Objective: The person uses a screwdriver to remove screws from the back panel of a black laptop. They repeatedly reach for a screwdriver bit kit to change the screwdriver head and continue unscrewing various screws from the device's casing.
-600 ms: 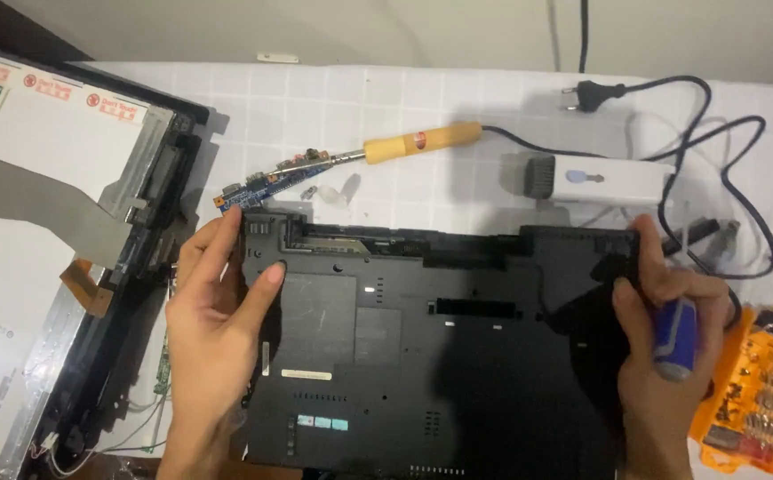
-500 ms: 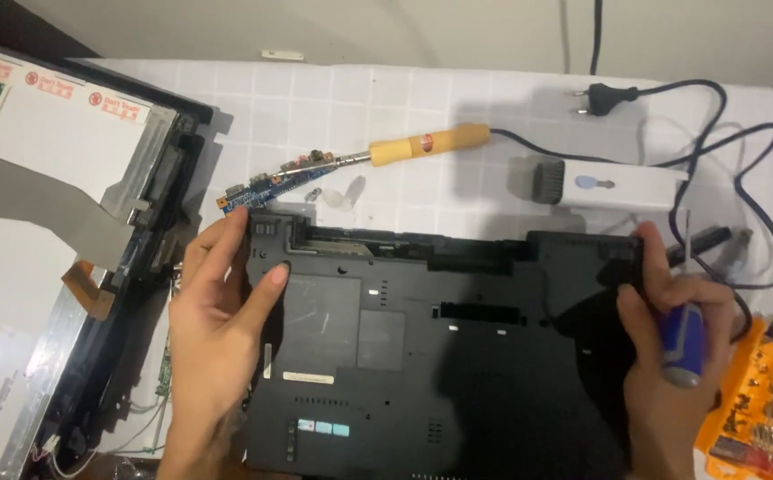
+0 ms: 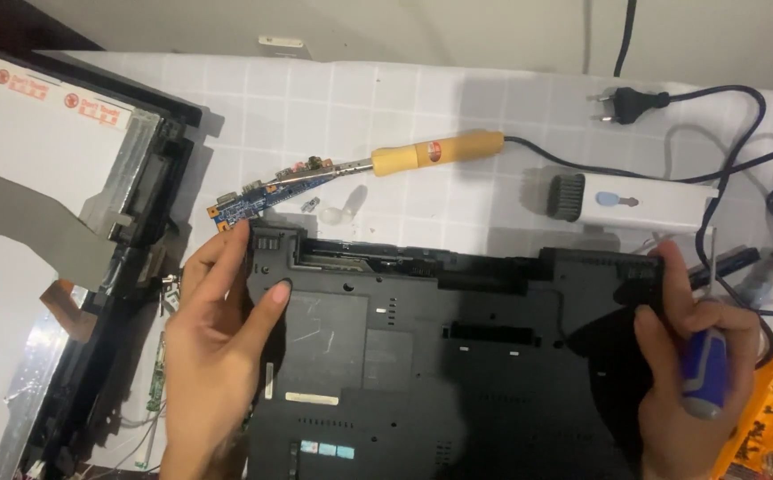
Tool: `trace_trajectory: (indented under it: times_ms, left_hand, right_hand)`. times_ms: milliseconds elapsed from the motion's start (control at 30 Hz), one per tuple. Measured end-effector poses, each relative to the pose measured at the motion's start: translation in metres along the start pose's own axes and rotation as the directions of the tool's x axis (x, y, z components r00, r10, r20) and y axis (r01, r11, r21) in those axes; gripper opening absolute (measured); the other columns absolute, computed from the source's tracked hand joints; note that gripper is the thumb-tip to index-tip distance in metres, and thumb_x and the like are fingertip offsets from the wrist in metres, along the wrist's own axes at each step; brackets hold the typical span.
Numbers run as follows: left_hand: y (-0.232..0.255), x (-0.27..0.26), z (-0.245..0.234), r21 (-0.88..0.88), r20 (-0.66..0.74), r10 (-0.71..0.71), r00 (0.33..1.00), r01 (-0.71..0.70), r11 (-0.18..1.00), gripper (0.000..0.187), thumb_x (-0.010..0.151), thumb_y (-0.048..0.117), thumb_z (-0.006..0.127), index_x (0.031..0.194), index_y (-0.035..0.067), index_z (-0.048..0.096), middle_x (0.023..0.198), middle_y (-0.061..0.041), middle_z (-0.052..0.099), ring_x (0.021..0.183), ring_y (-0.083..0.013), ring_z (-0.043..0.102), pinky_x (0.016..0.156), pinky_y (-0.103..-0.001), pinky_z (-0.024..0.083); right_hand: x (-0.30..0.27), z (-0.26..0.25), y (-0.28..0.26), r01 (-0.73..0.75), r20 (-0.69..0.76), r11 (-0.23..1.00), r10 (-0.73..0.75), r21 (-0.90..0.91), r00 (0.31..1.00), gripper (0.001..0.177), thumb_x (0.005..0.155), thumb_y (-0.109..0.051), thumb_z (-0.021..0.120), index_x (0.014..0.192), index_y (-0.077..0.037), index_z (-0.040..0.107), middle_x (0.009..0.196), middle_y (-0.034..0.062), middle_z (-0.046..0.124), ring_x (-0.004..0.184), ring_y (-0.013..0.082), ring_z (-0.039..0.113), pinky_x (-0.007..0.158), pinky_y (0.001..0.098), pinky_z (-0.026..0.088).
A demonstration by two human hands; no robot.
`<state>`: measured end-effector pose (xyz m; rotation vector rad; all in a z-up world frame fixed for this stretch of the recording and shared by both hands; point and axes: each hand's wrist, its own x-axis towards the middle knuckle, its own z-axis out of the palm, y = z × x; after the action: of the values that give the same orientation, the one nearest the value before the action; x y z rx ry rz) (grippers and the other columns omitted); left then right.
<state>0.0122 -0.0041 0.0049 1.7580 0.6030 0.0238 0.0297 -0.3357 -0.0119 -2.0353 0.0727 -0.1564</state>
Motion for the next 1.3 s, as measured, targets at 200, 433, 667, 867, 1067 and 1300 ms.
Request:
trace_trajectory:
  times_ms: [200,433,667,867,1067,1300]
  left_hand:
    - [0.011,-0.001,0.001,0.161,0.049,-0.039,0.998,0.03,0.987,0.066,0.091,0.017,0.063,0.152,0.003,0.042,0.163,-0.013,0.041,0.154,-0.024,0.035,0.122,-0.036,0.033]
    - [0.007,0.0,0.001,0.103,0.061,0.011,0.998,-0.018,0.995,0.064,0.091,0.01,0.061,0.151,0.001,0.04,0.162,-0.015,0.041,0.154,-0.0262,0.035,0.124,-0.037,0.034]
    - [0.005,0.001,0.001,-0.003,0.059,0.046,0.997,-0.046,0.999,0.064,0.09,0.003,0.06,0.15,-0.004,0.04,0.16,-0.018,0.04,0.153,-0.0279,0.036,0.127,-0.039,0.032]
    - [0.011,-0.002,0.002,-0.012,-0.007,-0.003,1.0,0.003,1.0,0.059,0.088,0.003,0.062,0.146,-0.002,0.047,0.158,-0.016,0.046,0.152,-0.0259,0.042,0.126,-0.036,0.035]
    - [-0.008,0.0,0.006,-0.015,0.033,0.176,0.984,-0.175,0.984,0.059,0.09,-0.008,0.059,0.146,-0.01,0.043,0.157,-0.024,0.042,0.151,-0.0301,0.041,0.131,-0.04,0.031]
    - [0.006,-0.002,0.014,0.11,0.006,0.135,0.991,-0.135,0.985,0.06,0.089,-0.01,0.058,0.147,-0.014,0.041,0.155,-0.03,0.043,0.15,-0.0347,0.041,0.125,-0.041,0.038]
  right_hand:
    - [0.003,-0.001,0.004,-0.016,0.018,0.997,0.017,-0.069,1.0,0.029,0.106,0.008,0.052,0.119,-0.012,0.035,0.152,0.0268,0.053,0.158,0.0438,0.045,0.139,0.0608,0.027]
    - [-0.001,0.002,0.002,0.041,0.036,0.997,-0.039,-0.065,0.999,0.025,0.106,0.011,0.048,0.112,-0.007,0.031,0.156,0.0357,0.045,0.156,0.0463,0.042,0.135,0.0531,0.03]
    - [0.0,0.002,0.003,-0.005,-0.003,0.999,0.005,-0.051,1.0,0.029,0.105,0.013,0.05,0.113,-0.009,0.032,0.153,0.0309,0.05,0.156,0.0442,0.045,0.138,0.0547,0.028]
    - [0.003,-0.002,0.006,0.031,0.015,0.999,-0.031,-0.029,0.999,0.03,0.105,0.011,0.051,0.113,-0.011,0.032,0.151,0.0332,0.051,0.155,0.0436,0.047,0.14,0.057,0.028]
    - [0.001,-0.001,0.01,-0.003,-0.042,0.999,0.005,0.045,0.999,0.028,0.103,0.008,0.053,0.108,-0.012,0.034,0.149,0.0362,0.051,0.15,0.0376,0.05,0.134,0.0436,0.03]
    - [0.001,0.003,0.008,0.033,-0.028,0.987,-0.029,0.158,0.999,0.023,0.104,0.01,0.046,0.108,-0.01,0.036,0.148,0.0396,0.047,0.152,0.0406,0.043,0.139,0.053,0.027]
